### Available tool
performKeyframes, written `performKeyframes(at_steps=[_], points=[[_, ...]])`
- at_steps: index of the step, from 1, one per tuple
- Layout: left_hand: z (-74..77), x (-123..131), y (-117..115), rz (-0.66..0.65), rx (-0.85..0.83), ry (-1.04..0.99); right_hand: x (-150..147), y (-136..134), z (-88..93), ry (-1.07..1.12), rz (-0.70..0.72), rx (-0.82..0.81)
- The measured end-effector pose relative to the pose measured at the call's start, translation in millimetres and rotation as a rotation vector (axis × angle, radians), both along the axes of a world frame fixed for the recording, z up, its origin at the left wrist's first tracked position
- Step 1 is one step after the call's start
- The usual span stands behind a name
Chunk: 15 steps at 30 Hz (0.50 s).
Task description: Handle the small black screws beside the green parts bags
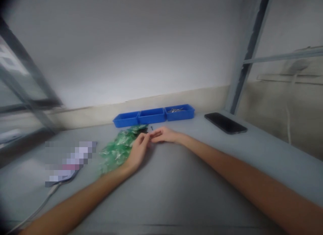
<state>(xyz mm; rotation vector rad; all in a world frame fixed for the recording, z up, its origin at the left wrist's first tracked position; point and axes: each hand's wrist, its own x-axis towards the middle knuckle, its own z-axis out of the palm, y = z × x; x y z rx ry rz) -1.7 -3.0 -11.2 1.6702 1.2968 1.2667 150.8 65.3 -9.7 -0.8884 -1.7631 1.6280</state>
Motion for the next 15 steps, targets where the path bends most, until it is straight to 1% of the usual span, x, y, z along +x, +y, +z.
performKeyframes(at_steps=[6, 15], points=[[0.9, 0.1, -1.6, 0.008, 0.003, -0.029, -0.6, -0.2, -0.2, -0.075, -0.069, 0.081], [2.7, -0.1, -2.6, 0.032, 0.005, -0.038, 2.2, 0.7, 1.5, -0.061, -0.105, 0.094]])
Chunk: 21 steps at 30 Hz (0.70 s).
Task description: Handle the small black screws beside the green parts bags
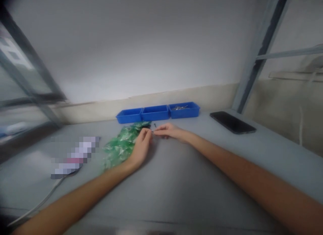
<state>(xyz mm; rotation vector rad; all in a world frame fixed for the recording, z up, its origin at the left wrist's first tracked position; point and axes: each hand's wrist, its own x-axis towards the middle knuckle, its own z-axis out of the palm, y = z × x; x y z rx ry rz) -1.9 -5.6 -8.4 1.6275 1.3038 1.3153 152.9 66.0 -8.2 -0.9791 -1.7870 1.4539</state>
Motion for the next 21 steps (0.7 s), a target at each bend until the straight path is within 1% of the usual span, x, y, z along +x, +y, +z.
performKeyframes(at_steps=[5, 10, 15, 18, 21], points=[[2.7, 0.5, -2.2, -0.024, -0.002, 0.000, 0.3, -0.3, 1.4, 0.020, -0.005, 0.031], [0.1, 1.5, -0.5, -0.057, -0.001, 0.003, -0.4, 1.0, 0.3, 0.060, -0.014, 0.033], [-1.6, 2.7, 1.0, -0.150, 0.022, 0.029, -0.8, 0.5, 0.6, 0.080, -0.037, 0.041], [-0.9, 3.0, 0.4, -0.162, 0.014, 0.081, -0.6, -0.2, 1.4, 0.118, -0.078, 0.014], [-1.8, 3.0, 0.1, -0.156, 0.060, 0.170, -0.6, 0.6, 0.6, 0.212, -0.166, -0.028]])
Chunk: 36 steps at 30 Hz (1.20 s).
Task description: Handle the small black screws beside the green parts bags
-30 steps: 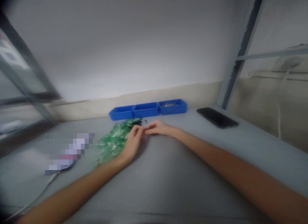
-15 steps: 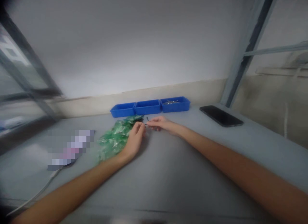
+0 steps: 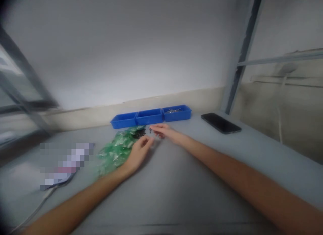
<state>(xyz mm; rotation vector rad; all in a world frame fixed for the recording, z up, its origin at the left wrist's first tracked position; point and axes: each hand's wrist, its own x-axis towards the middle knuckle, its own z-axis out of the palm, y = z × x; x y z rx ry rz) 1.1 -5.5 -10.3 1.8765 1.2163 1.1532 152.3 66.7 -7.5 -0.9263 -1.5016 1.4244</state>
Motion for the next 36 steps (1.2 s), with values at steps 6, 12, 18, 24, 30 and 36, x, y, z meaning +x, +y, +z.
performKeyframes(at_steps=[6, 12, 18, 24, 30, 36], points=[[-2.4, -0.4, 0.3, -0.005, 0.101, 0.066, -0.6, 1.5, -1.9, 0.064, -0.052, -0.042], [-0.8, 0.2, -1.4, -0.004, 0.087, 0.105, -0.8, -0.1, -0.9, 0.069, -0.055, -0.044], [1.4, 0.3, -5.5, -0.019, 0.078, 0.115, 0.3, 2.3, -3.4, 0.114, -0.044, -0.056], [2.1, 1.8, -8.2, 0.020, 0.125, 0.117, 0.9, 5.3, -6.7, 0.080, -0.070, -0.051], [3.6, 1.3, -13.1, -0.086, 0.210, 0.204, -2.4, -0.3, 2.9, 0.003, -0.108, -0.066], [0.9, 2.0, -15.6, -0.156, 0.301, 0.326, -0.1, 12.8, 14.7, -0.212, -0.211, -0.021]])
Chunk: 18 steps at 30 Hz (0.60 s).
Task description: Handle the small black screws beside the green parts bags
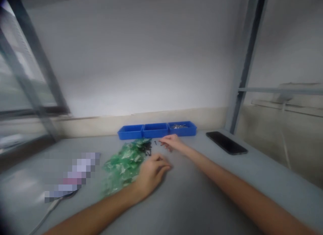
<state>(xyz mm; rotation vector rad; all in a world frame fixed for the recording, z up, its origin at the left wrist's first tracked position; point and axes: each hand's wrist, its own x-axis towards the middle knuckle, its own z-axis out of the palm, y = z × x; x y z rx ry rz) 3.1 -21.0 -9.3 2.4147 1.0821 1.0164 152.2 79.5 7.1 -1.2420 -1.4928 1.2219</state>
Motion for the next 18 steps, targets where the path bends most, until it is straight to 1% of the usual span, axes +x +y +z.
performKeyframes(at_steps=[2, 3, 6, 8, 10, 13, 15, 18], points=[[-0.6, 0.4, -0.7, 0.001, 0.006, 0.011, -0.9, 9.5, 8.6, -0.068, -0.031, 0.041], [-0.7, 0.7, -1.0, 0.004, 0.001, 0.013, -2.2, 14.0, 14.1, -0.069, -0.057, 0.061], [-0.4, 1.3, -1.4, 0.013, -0.024, 0.016, -8.0, 23.7, 30.0, 0.029, -0.111, 0.149], [0.1, 1.5, -1.4, 0.014, -0.033, 0.012, -11.1, 26.5, 33.0, 0.068, -0.077, 0.209], [0.5, 1.6, -1.6, 0.017, -0.043, 0.015, -12.4, 26.9, 25.6, -0.013, -0.024, 0.250], [-0.1, 1.2, -2.1, 0.005, -0.045, 0.027, -11.8, 25.0, 0.2, -0.253, 0.032, 0.305], [-1.3, 0.9, -2.1, -0.018, -0.029, 0.025, -10.7, 23.7, -17.2, -0.373, 0.058, 0.372], [-3.1, 0.9, -0.6, -0.017, -0.023, 0.004, -10.3, 22.5, -33.0, -0.518, 0.067, 0.493]])
